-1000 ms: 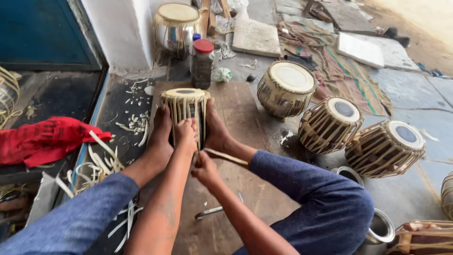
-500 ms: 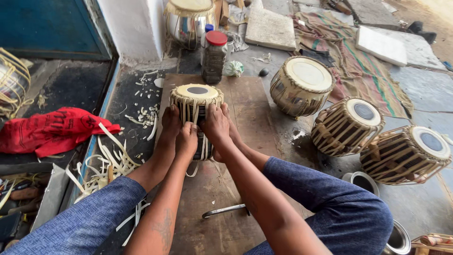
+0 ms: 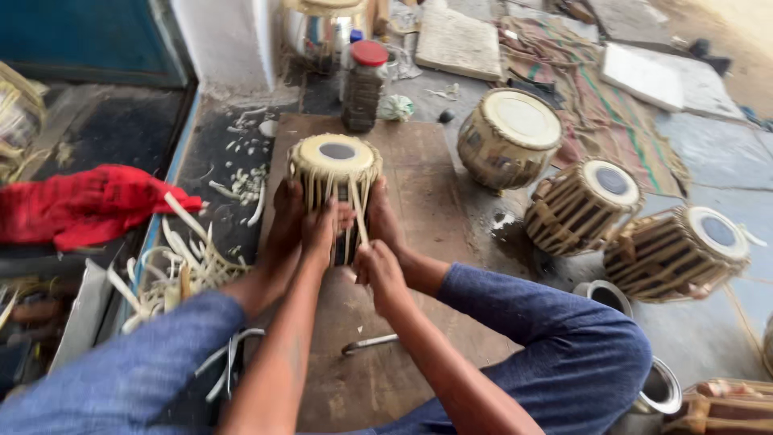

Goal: The person is repairing or assembling a drum by hand and with a small hammer, using their feet to hold the drum steady while they pull and tighten leather or fiber straps through the drum's casing.

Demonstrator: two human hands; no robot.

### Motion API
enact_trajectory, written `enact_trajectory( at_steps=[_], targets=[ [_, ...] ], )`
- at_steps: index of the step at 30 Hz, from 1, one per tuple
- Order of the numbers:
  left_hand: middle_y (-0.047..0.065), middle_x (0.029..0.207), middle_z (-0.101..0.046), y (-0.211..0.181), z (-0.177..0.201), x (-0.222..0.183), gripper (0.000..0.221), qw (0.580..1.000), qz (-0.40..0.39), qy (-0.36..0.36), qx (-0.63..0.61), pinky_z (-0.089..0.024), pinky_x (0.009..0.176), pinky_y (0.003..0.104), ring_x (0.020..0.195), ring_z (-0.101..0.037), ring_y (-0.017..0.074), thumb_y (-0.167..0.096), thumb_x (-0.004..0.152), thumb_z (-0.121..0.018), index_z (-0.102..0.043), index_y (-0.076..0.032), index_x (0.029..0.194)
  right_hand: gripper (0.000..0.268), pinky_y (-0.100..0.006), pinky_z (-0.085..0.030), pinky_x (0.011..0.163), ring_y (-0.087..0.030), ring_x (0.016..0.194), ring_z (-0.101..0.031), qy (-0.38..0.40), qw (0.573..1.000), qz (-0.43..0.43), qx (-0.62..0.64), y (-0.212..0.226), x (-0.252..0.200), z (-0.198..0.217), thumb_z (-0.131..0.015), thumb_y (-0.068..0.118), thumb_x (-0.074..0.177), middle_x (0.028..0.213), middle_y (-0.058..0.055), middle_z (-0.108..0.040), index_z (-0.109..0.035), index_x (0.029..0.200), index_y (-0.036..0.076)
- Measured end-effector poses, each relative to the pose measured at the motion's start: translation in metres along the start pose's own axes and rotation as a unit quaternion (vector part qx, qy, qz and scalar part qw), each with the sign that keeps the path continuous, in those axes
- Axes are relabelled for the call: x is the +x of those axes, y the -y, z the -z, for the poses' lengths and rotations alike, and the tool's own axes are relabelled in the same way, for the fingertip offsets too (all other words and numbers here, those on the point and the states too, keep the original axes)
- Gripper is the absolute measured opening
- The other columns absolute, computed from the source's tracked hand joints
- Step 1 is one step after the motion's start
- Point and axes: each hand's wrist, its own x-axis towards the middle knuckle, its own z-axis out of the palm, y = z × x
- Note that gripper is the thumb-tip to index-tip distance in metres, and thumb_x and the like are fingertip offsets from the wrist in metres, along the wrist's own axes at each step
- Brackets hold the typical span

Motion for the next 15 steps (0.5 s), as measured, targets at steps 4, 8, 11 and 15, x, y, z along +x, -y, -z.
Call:
enact_trajectory(
  at_steps=[4,8,11,15],
  targets=[
    [0.002,0.078,-0.063,0.017,-0.003,-0.013,0.048,0.991,-0.12,0.02,0.054,-0.045,0.068,0.027,0.072,-0.056,0.0104,-0.048,0.106,-0.055,-0.067,-0.004,0.091,0.026,-0.032,-0.045,0.056,-0.017,0.059,-0.054,0.018,0.996,0.064,-0.062,0.028,-0.028,-0.028,-0.051,0.023,0.105,0.069,-0.007,-0.053,-0.052,0.085,0.006],
    [0.003,0.073,-0.057,0.0,-0.01,-0.01,0.051,0.994,-0.103,0.025,0.04,-0.044,0.065,0.028,0.067,-0.053,0.0127,-0.049,0.11,-0.052,-0.064,-0.005,0.087,0.033,-0.035,-0.047,0.089,-0.021,0.104,-0.053,0.091,0.911,0.366,-0.169,0.066,-0.007,-0.056,-0.053,0.014,0.106,0.121,-0.012,-0.066,-0.051,0.124,-0.014],
    [0.003,0.065,-0.057,-0.012,-0.01,-0.021,0.049,0.999,0.003,-0.007,0.036,-0.045,0.059,0.029,0.059,-0.056,0.0139,-0.049,0.106,-0.051,-0.062,-0.007,0.083,0.022,-0.036,-0.039,0.057,-0.022,0.073,-0.053,0.091,0.989,0.104,-0.056,0.108,0.026,-0.065,-0.047,0.016,0.104,0.085,-0.008,-0.063,-0.059,0.103,-0.002],
    [0.0,0.067,-0.052,0.008,-0.006,-0.03,0.036,0.987,-0.09,-0.041,0.127,-0.035,0.052,0.03,0.056,-0.043,0.0107,-0.04,0.103,-0.057,-0.064,-0.008,0.087,0.014,-0.041,-0.052,0.08,-0.032,0.094,-0.061,-0.025,0.761,0.439,-0.477,0.113,0.037,-0.044,-0.069,0.011,0.092,0.096,-0.016,-0.069,-0.065,0.104,0.006]
  ],
)
